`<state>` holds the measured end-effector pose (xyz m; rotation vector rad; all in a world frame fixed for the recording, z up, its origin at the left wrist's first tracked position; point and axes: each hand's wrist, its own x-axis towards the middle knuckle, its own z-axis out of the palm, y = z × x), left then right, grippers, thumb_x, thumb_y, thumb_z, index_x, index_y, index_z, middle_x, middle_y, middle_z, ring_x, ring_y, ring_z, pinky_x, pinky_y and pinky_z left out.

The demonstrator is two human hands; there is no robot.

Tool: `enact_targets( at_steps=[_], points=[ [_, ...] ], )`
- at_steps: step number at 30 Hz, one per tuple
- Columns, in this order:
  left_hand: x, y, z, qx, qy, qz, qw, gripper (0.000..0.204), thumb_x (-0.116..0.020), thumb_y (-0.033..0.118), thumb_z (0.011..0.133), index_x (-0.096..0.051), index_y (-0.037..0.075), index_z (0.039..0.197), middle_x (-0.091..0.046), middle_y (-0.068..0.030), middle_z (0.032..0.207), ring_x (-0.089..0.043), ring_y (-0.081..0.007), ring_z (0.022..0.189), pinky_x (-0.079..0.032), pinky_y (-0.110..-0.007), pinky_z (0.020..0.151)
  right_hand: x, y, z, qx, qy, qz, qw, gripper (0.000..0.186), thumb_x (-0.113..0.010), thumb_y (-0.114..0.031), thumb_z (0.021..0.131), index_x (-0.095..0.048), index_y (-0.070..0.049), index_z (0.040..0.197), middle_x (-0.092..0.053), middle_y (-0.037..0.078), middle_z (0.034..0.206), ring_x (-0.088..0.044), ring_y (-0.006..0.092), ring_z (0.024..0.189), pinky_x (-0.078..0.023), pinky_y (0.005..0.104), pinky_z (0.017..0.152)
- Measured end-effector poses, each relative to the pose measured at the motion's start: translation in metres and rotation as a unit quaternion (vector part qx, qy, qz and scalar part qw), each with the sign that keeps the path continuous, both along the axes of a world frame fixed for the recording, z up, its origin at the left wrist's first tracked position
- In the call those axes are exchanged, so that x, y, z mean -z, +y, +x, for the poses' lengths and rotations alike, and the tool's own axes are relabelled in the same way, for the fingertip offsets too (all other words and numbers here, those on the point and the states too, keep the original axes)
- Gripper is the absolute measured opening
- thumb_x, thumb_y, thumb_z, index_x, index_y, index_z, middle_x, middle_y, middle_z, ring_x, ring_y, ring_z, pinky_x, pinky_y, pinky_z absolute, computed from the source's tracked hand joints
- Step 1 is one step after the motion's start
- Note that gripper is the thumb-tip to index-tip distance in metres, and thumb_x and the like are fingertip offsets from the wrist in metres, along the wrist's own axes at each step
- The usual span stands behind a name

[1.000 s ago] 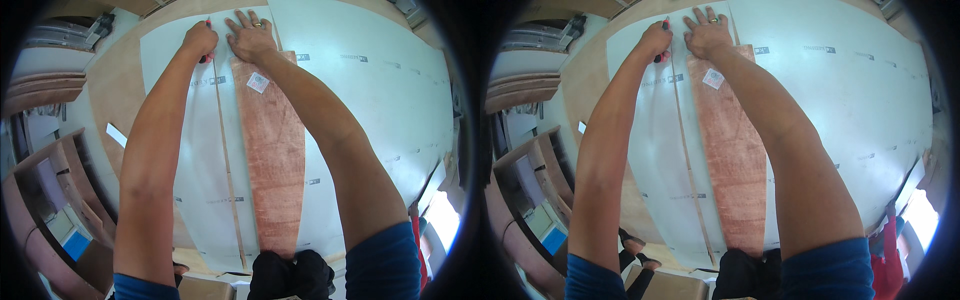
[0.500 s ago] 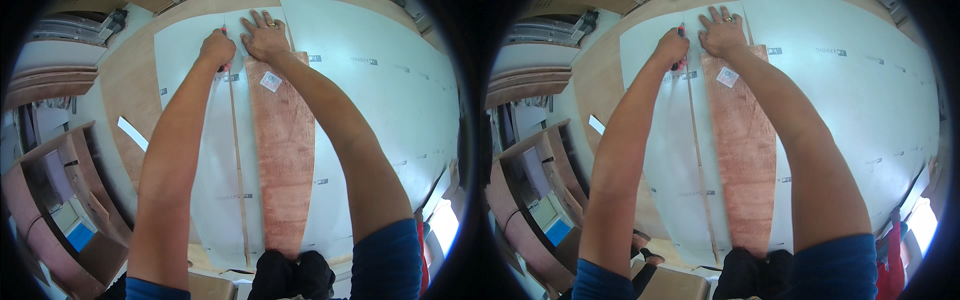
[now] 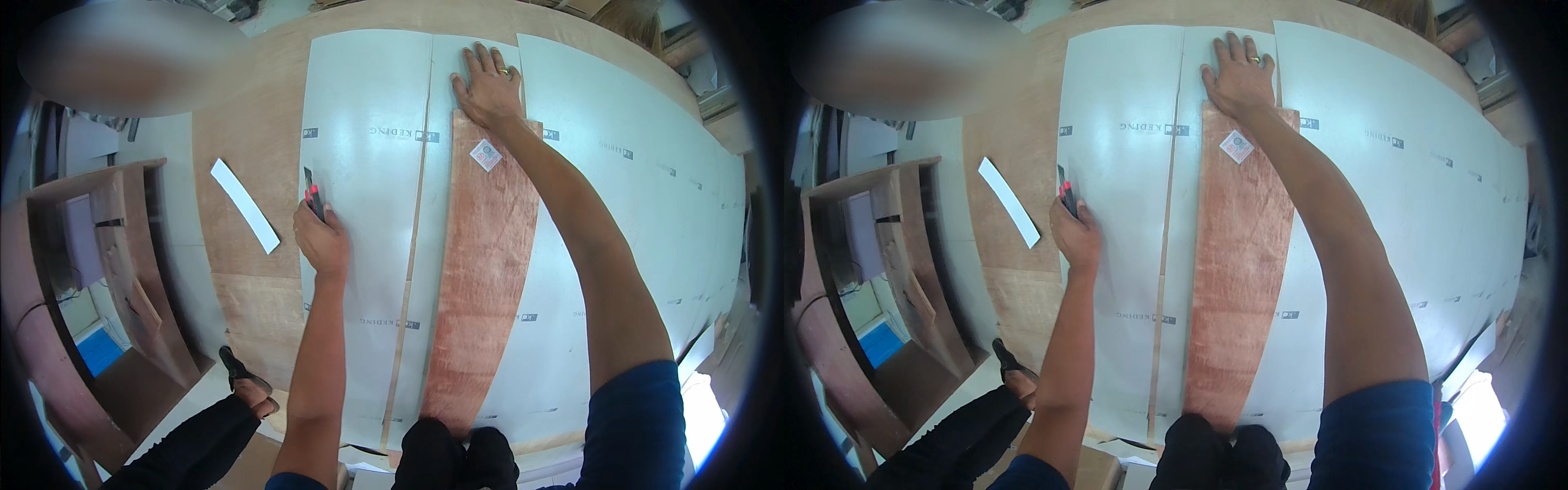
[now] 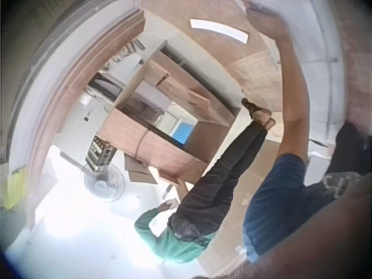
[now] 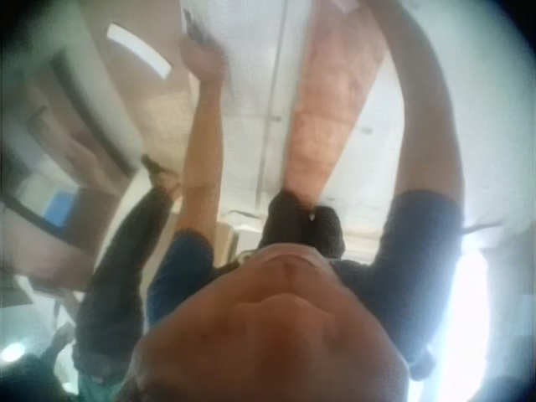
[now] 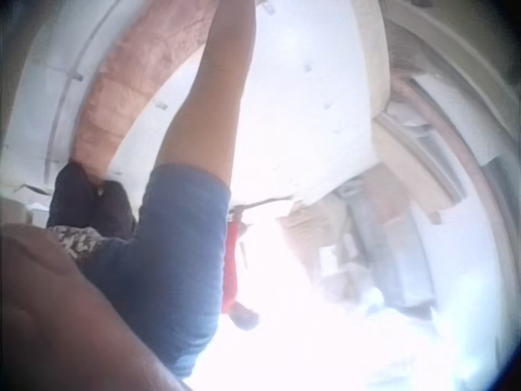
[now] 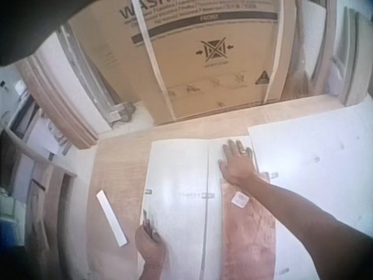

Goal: The person kneels on the floor and uses a utility knife to cut a large sheet of plywood along a straight line. They repeatedly score the material and remove cut sections, working methodically across the sheet.

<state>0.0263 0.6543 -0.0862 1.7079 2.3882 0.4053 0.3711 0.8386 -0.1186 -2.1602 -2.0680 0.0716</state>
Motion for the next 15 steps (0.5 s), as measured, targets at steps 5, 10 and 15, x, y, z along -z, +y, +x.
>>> enact_targets(
  at_steps=[5,10,15],
  points=[
    [0.011,-0.006,0.002,-0.056,0.039,-0.011,0.998,0.053,-0.071,0.022,0.1,-0.051,-0.007,0.139,-0.059,-0.023,0.124,-0.056,-0.0461,0.119,-0.046,-0.055,0.104,0.004,0.0,-0.003,-0.054,0.007,0.016,0.998,0.066,-0.044,-0.051,0.107,-0.042,-0.015,0.162,-0.034,0.01,0.173,-0.027,0.0337,0.161,-0.022,0.0638,0.126],
    [0.001,0.025,-0.036,-0.181,0.0,-0.074,0.981,0.05,-0.07,0.026,0.101,-0.053,-0.011,0.131,-0.061,-0.0284,0.124,-0.055,-0.048,0.123,-0.045,-0.056,0.108,0.006,0.0,0.004,-0.008,-0.014,0.01,1.0,0.066,-0.044,-0.052,0.107,-0.043,-0.015,0.162,-0.035,0.009,0.172,-0.029,0.0316,0.161,-0.024,0.0648,0.125],
    [0.002,0.038,-0.065,-0.184,-0.134,-0.082,0.97,0.052,-0.069,0.03,0.101,-0.054,-0.011,0.13,-0.065,-0.0347,0.128,-0.062,-0.0525,0.118,-0.048,-0.058,0.105,-0.004,0.006,-0.006,0.01,-0.026,-0.01,1.0,0.067,-0.044,-0.055,0.107,-0.045,-0.017,0.162,-0.036,0.006,0.173,-0.03,0.0292,0.161,-0.027,0.0592,0.127]
  ],
)
